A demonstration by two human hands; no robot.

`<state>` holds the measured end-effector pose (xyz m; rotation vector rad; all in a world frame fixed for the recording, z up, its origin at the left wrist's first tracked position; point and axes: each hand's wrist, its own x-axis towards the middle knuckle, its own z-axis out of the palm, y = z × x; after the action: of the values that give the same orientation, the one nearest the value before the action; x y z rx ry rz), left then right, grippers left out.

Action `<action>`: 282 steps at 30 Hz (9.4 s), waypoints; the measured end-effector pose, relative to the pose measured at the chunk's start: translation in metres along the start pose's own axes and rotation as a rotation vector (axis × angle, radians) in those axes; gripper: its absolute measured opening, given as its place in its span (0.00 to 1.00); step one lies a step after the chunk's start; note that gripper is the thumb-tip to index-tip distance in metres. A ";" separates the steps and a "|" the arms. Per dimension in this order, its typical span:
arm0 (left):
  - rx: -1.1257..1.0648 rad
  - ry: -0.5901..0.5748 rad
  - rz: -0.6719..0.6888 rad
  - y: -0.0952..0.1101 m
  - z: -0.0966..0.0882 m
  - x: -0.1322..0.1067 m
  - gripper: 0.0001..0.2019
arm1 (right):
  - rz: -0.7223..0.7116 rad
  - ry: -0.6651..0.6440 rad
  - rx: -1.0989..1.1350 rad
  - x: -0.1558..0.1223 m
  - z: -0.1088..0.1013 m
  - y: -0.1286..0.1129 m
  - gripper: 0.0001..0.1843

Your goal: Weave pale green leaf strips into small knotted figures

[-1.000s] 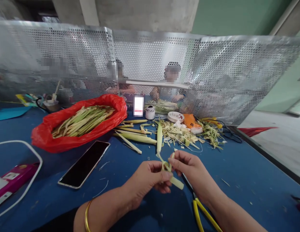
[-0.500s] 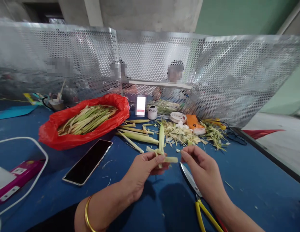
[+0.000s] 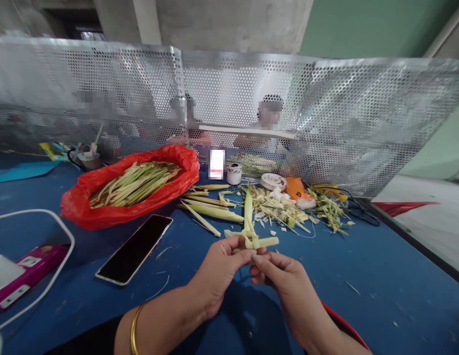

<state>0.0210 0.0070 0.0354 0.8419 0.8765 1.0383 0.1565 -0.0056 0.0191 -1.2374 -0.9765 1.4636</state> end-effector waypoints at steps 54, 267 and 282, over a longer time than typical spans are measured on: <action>-0.093 0.087 -0.036 0.003 -0.003 0.003 0.14 | -0.282 0.050 -0.207 0.010 -0.014 -0.015 0.17; -0.537 -0.151 0.076 0.050 -0.025 0.009 0.07 | -0.969 -0.233 -1.017 -0.008 0.000 0.007 0.13; -0.518 0.019 0.482 0.121 0.025 -0.007 0.19 | -0.809 -0.282 -1.176 -0.002 0.001 0.018 0.09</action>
<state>-0.0010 0.0300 0.1551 0.6071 0.3839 1.6094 0.1524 -0.0112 0.0029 -1.1108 -2.3613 0.3320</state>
